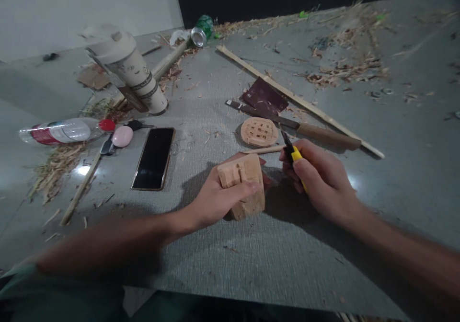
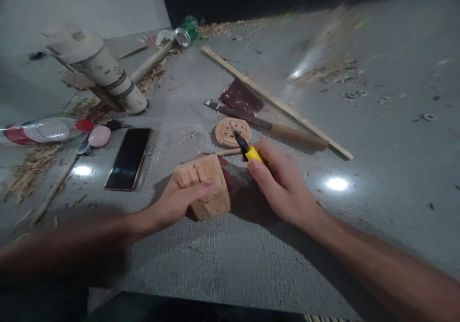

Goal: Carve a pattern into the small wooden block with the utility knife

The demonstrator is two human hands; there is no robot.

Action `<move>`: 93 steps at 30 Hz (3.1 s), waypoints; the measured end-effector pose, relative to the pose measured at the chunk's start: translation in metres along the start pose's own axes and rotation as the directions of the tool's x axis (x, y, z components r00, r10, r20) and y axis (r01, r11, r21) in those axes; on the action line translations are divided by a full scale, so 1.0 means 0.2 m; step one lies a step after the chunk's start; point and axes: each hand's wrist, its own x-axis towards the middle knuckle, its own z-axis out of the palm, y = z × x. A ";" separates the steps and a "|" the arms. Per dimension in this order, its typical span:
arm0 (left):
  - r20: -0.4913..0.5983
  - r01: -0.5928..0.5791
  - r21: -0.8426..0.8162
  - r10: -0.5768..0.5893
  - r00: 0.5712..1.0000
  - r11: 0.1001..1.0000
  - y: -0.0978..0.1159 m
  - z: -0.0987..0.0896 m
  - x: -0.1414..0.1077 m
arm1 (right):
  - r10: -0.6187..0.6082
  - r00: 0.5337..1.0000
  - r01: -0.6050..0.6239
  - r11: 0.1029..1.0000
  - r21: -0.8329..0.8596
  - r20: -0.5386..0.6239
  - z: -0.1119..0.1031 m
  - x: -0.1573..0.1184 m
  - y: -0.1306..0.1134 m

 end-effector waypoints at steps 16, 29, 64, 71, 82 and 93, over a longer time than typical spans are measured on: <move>-0.008 -0.028 0.025 0.029 1.000 0.999 -0.01 -0.01 0.00 | 0.004 1.000 -0.004 1.000 0.003 0.011 0.00 0.00 0.00; 0.007 -0.006 0.004 0.006 1.000 1.000 0.00 0.00 0.00 | -0.022 1.000 0.022 0.999 -0.023 0.013 0.00 0.01 0.00; 0.016 0.010 -0.019 -0.010 1.000 1.000 0.01 0.00 0.00 | -0.005 1.000 0.006 0.999 -0.050 0.027 0.00 0.01 -0.02; 0.027 0.003 -0.003 -0.003 1.000 1.000 0.01 0.00 0.00 | -0.001 1.000 0.002 0.999 -0.048 0.026 -0.01 0.01 -0.02; 0.006 -0.002 0.060 0.002 1.000 0.998 0.01 0.00 0.00 | 0.002 1.000 0.000 0.999 -0.045 0.030 0.00 0.01 -0.02; 0.010 0.008 0.045 -0.008 1.000 0.999 0.00 -0.01 0.00 | -0.009 0.999 0.011 0.998 -0.064 0.030 -0.01 0.01 -0.02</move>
